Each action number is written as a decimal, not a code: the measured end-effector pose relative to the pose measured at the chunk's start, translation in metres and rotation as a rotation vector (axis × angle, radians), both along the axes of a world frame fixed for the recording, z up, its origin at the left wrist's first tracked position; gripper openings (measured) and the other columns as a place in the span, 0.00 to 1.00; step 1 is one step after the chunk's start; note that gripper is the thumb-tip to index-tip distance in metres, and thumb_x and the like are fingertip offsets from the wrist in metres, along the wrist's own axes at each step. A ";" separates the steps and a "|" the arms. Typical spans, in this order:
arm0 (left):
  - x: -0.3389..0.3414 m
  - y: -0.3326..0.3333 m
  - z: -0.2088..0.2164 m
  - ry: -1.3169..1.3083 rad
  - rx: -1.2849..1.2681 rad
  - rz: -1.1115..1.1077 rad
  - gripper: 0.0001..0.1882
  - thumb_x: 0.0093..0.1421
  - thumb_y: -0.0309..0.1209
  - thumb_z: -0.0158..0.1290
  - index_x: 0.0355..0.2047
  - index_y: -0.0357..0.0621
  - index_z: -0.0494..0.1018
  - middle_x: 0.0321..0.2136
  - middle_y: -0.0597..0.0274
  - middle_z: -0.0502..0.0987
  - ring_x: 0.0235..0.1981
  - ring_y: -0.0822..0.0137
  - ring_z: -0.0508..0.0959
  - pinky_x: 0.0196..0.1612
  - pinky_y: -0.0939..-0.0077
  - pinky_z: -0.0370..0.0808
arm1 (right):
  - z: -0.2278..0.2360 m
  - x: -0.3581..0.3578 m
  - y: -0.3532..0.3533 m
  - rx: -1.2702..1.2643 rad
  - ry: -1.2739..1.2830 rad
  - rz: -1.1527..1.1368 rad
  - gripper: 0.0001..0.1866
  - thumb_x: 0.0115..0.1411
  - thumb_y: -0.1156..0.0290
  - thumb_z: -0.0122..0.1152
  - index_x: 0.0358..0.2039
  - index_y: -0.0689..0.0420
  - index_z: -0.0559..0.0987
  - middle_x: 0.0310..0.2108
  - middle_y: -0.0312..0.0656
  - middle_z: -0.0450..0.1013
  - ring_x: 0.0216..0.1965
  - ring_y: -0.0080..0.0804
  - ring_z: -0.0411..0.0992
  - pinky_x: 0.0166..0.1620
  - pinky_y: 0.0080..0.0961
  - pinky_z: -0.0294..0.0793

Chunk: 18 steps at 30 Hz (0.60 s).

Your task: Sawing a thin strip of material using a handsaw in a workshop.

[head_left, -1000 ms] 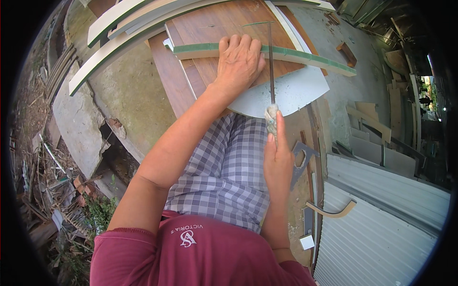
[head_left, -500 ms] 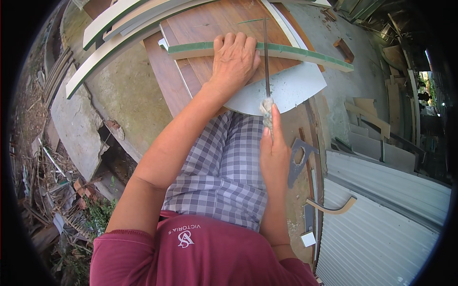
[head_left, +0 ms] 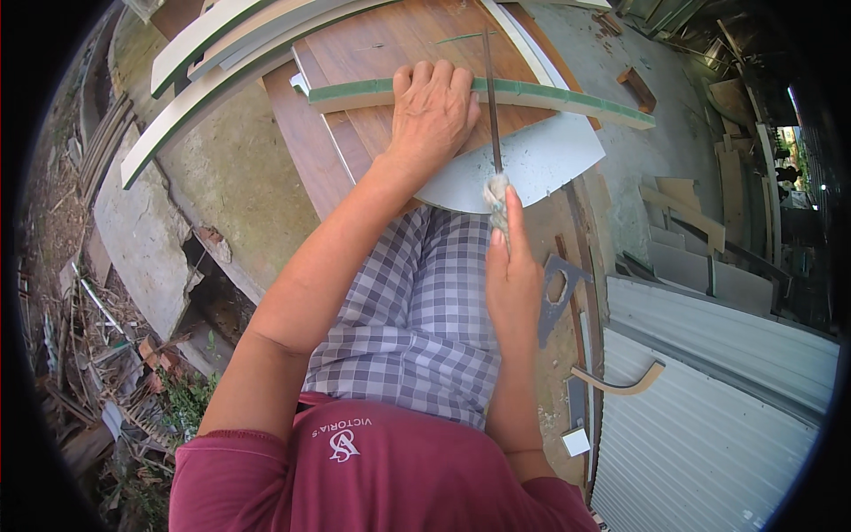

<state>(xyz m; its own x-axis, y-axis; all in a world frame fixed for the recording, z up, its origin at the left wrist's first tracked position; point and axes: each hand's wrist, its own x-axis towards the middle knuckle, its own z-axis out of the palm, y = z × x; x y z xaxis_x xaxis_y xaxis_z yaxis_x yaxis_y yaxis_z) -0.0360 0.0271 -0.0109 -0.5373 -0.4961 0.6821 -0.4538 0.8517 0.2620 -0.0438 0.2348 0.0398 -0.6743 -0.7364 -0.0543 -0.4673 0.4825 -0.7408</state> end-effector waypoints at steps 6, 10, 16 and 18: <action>-0.007 0.004 0.000 -0.011 0.026 -0.019 0.12 0.56 0.31 0.55 0.40 0.45 0.72 0.33 0.60 0.72 0.39 0.59 0.71 0.47 0.60 0.62 | -0.002 -0.019 -0.024 0.015 0.017 -0.024 0.27 0.67 0.71 0.46 0.67 0.46 0.60 0.51 0.58 0.73 0.44 0.58 0.75 0.42 0.44 0.74; -0.001 0.002 0.000 -0.013 0.016 -0.003 0.12 0.56 0.32 0.55 0.40 0.44 0.71 0.34 0.59 0.71 0.39 0.59 0.71 0.47 0.60 0.62 | -0.018 0.003 0.021 -0.060 0.175 0.008 0.27 0.68 0.71 0.46 0.67 0.46 0.60 0.43 0.59 0.76 0.40 0.57 0.77 0.38 0.45 0.73; -0.006 0.004 0.000 -0.001 0.020 -0.010 0.12 0.56 0.32 0.55 0.40 0.45 0.71 0.33 0.59 0.71 0.39 0.59 0.71 0.47 0.60 0.62 | 0.011 -0.008 -0.014 0.096 -0.068 -0.023 0.28 0.68 0.71 0.46 0.68 0.46 0.59 0.47 0.60 0.74 0.43 0.60 0.75 0.40 0.45 0.74; -0.003 0.004 0.000 0.007 0.021 -0.005 0.11 0.56 0.32 0.55 0.40 0.45 0.71 0.33 0.59 0.71 0.39 0.59 0.71 0.47 0.60 0.62 | 0.012 -0.019 -0.029 0.179 -0.074 -0.032 0.27 0.68 0.70 0.45 0.68 0.45 0.59 0.50 0.60 0.72 0.44 0.60 0.74 0.41 0.44 0.74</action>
